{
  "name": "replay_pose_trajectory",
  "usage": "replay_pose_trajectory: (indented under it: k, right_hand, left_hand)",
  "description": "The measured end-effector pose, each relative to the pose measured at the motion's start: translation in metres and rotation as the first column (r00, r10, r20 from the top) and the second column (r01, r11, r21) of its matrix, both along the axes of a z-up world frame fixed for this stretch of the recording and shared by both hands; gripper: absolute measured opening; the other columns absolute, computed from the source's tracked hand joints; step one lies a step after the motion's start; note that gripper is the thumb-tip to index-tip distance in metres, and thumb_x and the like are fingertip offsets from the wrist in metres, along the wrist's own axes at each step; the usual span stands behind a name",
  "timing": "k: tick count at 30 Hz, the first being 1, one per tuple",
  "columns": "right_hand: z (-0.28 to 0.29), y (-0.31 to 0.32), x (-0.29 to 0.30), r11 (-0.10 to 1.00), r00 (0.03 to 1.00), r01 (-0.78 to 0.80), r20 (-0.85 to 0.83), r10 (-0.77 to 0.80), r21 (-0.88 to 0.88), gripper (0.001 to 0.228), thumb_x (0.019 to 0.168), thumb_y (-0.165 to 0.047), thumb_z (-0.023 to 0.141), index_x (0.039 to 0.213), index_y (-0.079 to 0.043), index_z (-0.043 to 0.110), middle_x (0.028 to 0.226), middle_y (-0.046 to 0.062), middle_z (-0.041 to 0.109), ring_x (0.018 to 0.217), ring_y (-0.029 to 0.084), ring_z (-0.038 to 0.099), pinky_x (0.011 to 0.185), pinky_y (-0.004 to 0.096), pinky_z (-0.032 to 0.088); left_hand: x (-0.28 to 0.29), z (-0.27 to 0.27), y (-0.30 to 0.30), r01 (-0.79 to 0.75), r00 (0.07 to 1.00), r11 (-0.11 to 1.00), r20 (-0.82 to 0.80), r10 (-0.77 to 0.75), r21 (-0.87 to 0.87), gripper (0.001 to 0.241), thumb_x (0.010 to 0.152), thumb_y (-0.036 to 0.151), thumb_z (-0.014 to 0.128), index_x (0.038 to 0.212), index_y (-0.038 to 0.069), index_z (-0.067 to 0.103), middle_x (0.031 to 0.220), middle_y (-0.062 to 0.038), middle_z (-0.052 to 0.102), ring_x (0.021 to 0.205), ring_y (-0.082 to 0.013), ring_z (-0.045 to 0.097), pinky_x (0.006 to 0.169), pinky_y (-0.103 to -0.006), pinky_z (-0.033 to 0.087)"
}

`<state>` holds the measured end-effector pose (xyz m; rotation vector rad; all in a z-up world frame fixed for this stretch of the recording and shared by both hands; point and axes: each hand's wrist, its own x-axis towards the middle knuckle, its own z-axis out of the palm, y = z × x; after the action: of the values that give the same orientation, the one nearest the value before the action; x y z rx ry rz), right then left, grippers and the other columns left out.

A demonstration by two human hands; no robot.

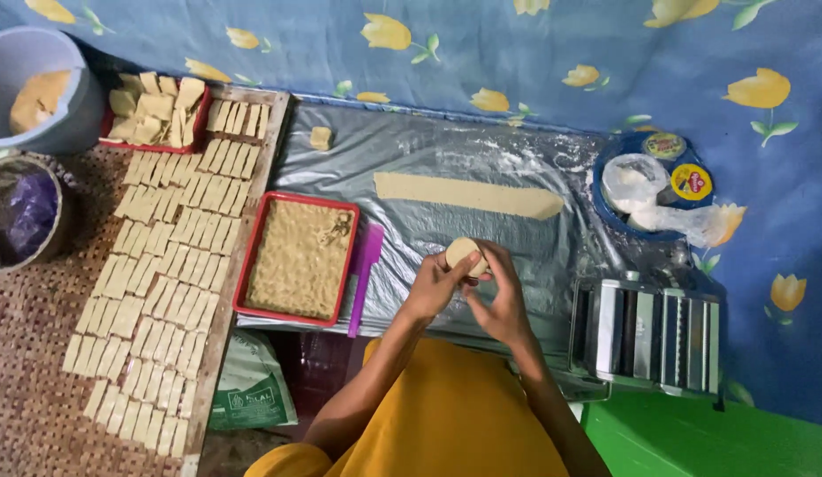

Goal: Rolling dough through a pasta machine and folding the strips into shapes.

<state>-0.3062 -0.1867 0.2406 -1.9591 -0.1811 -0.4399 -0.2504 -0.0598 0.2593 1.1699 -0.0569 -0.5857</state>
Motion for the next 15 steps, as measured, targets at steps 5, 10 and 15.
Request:
replay_pose_trajectory:
  k: [5, 10, 15]
  right_hand:
    - [-0.012, -0.001, 0.029, 0.960, 0.980, 0.081, -0.199, -0.027, 0.268, 0.037, 0.100, -0.025, 0.058, 0.125, 0.002, 0.062, 0.113, 0.017, 0.056, 0.111, 0.028, 0.054, 0.098, 0.047, 0.043]
    - [-0.002, 0.005, 0.059, 0.977, 0.894, 0.188, -0.431, -0.126, 0.104, 0.041, 0.106, -0.034, 0.052, 0.075, -0.010, 0.062, 0.063, 0.002, 0.055, 0.064, 0.015, 0.052, 0.066, 0.034, 0.043]
    - [0.002, 0.009, 0.095, 0.982, 0.953, 0.108, -0.266, -0.147, -0.156, 0.045, 0.106, -0.033, 0.060, 0.068, -0.009, 0.058, 0.052, 0.014, 0.057, 0.052, 0.032, 0.060, 0.056, 0.039, 0.047]
  left_hand:
    - [0.029, -0.034, 0.003, 0.035, 0.998, 0.999, -0.054, -0.035, -0.006, 0.030, 0.097, 0.030, 0.074, 0.093, 0.001, 0.070, 0.081, -0.013, 0.072, 0.070, -0.0181, 0.073, 0.066, -0.0273, 0.060]
    - [0.051, -0.026, 0.018, 0.106, 0.992, 0.994, -0.062, -0.106, -0.011, 0.044, 0.106, 0.040, 0.058, 0.106, -0.003, 0.067, 0.088, -0.018, 0.070, 0.077, -0.0242, 0.073, 0.063, -0.0303, 0.061]
    - [0.075, -0.053, 0.021, 0.071, 0.970, 0.996, 0.229, -0.082, 0.056, 0.042, 0.111, 0.028, 0.050, 0.081, 0.003, 0.066, 0.058, -0.015, 0.065, 0.050, -0.0196, 0.066, 0.052, -0.0287, 0.053]
